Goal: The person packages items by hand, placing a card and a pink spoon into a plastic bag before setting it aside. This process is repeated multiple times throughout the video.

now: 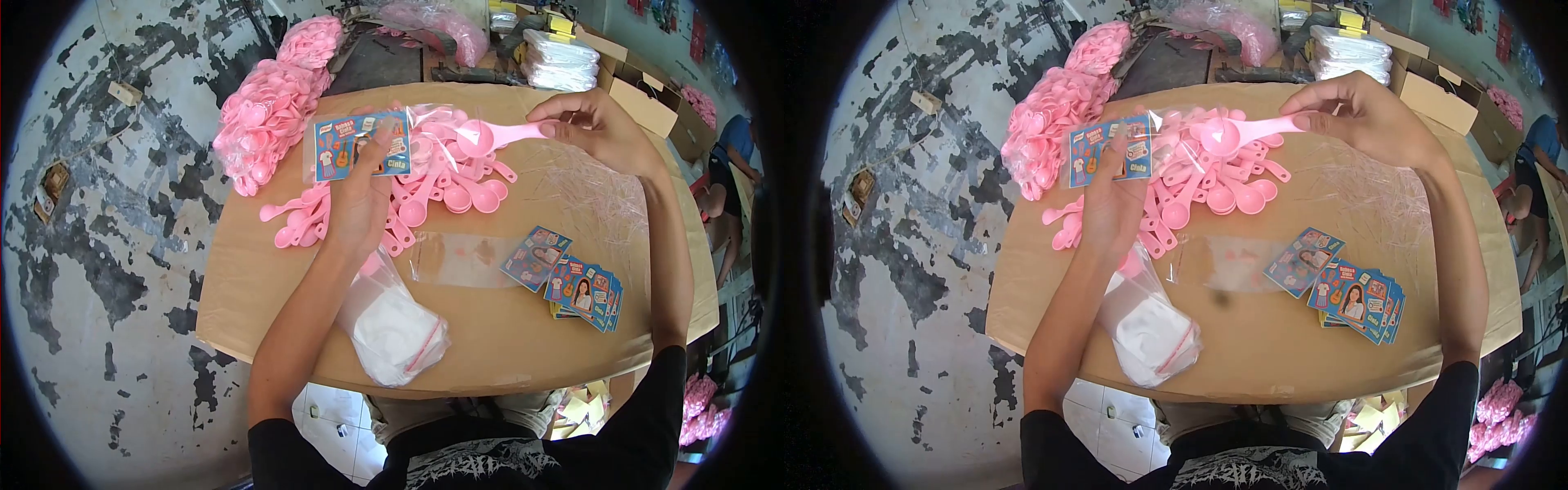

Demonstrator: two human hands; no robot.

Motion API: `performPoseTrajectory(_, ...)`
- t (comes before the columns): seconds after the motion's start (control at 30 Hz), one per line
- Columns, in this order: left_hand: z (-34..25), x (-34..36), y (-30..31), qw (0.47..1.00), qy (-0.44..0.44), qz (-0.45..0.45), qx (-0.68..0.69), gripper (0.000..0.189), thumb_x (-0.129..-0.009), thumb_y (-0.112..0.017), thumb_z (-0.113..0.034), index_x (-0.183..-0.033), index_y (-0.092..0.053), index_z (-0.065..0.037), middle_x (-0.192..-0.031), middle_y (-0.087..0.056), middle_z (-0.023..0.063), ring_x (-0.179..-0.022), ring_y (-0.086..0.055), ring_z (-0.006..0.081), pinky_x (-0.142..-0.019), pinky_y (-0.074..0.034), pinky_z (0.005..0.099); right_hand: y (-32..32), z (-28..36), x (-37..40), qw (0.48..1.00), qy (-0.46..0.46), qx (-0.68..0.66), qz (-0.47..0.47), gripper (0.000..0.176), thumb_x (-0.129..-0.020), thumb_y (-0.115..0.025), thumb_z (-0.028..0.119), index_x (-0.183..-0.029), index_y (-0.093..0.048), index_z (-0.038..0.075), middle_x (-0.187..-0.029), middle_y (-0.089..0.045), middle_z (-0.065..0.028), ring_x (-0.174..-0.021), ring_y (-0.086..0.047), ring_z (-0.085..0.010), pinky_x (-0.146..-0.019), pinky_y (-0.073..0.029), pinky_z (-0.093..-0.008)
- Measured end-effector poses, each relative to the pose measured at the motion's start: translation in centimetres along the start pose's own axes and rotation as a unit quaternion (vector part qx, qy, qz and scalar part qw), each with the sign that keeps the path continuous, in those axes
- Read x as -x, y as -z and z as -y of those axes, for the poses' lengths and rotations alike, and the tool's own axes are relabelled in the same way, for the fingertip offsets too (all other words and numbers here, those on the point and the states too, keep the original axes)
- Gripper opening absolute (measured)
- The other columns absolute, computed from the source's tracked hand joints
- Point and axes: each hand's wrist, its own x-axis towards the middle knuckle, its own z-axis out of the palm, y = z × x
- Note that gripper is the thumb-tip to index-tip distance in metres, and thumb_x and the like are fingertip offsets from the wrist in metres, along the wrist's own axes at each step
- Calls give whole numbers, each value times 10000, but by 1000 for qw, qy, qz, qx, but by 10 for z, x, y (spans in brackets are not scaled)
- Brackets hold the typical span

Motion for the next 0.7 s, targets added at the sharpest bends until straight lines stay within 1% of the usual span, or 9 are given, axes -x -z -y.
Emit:
performPoseTrajectory(0.07,-1,-1,1,1000,-8,-8,6,322,-942,-592,-95,-1248,-493,-74,-1339,-530,149,-1255,-514,236,-1061,-446,432,-3,4,1,999,33,-39,-7,196,-913,-664,149,-1042,-705,8,-878,-686,2,-800,-572,-45,-672,-450,-213)
performPoseTrajectory(0.17,2,-3,5,1000,-14,12,5,306,-947,-585,-98,-1240,-500,-77,-1352,-519,149,-1271,-501,271,-1054,-453,451,-5,10,4,998,41,-55,-8,202,-910,-665,143,-1049,-700,2,-884,-689,0,-782,-570,-41,-657,-447,-212)
performPoseTrajectory(0.27,0,0,-2,999,26,29,33,446,-917,-628,-63,-1303,-406,-75,-1327,-528,144,-1232,-526,215,-1054,-432,382,-13,19,3,999,17,-37,-24,203,-907,-665,138,-1058,-701,7,-878,-688,-2,-763,-570,-37,-649,-449,-213)
performPoseTrajectory(0.37,3,7,-11,999,17,42,1,464,-924,-631,-84,-1320,-389,-95,-1351,-508,158,-1245,-517,226,-1052,-435,392,-32,24,1,996,30,-72,-50,190,-910,-660,142,-1038,-698,6,-856,-690,-5,-758,-574,-38,-643,-445,-205)
performPoseTrajectory(0.47,11,15,-21,997,42,55,30,459,-927,-636,-109,-1313,-388,-107,-1380,-487,156,-1245,-516,240,-1043,-442,379,-52,30,2,990,8,-133,-43,187,-915,-659,154,-1027,-669,5,-905,-690,-16,-763,-582,-47,-660,-459,-209)
performPoseTrajectory(0.5,14,16,-19,996,46,77,-1,377,-967,-559,-108,-1281,-352,-108,-1408,-444,168,-1306,-463,275,-1099,-416,435,-59,34,2,986,37,-156,-51,182,-915,-658,149,-1027,-656,6,-919,-686,-21,-768,-586,-52,-670,-466,-215)
performPoseTrajectory(0.6,18,26,-27,996,63,56,9,378,-960,-579,-133,-1264,-356,-100,-1428,-419,153,-1300,-467,266,-1097,-422,413,-83,47,7,972,97,-207,-61,166,-923,-644,129,-1028,-612,4,-928,-648,-31,-804,-588,-69,-708,-479,-232)
performPoseTrajectory(0.63,23,29,-27,996,65,47,40,493,-943,-621,-144,-1360,-359,-118,-1384,-483,133,-1251,-509,241,-944,-502,362,-90,52,11,971,98,-212,-56,159,-930,-632,118,-1028,-594,0,-909,-619,-29,-830,-582,-73,-726,-477,-237)
performPoseTrajectory(0.7,25,30,-25,994,79,60,51,504,-944,-621,-150,-1372,-357,-118,-1377,-486,127,-1241,-516,232,-912,-518,359,-89,55,15,978,108,-171,-49,145,-933,-623,115,-999,-578,-6,-882,-597,-27,-818,-558,-77,-739,-462,-241)
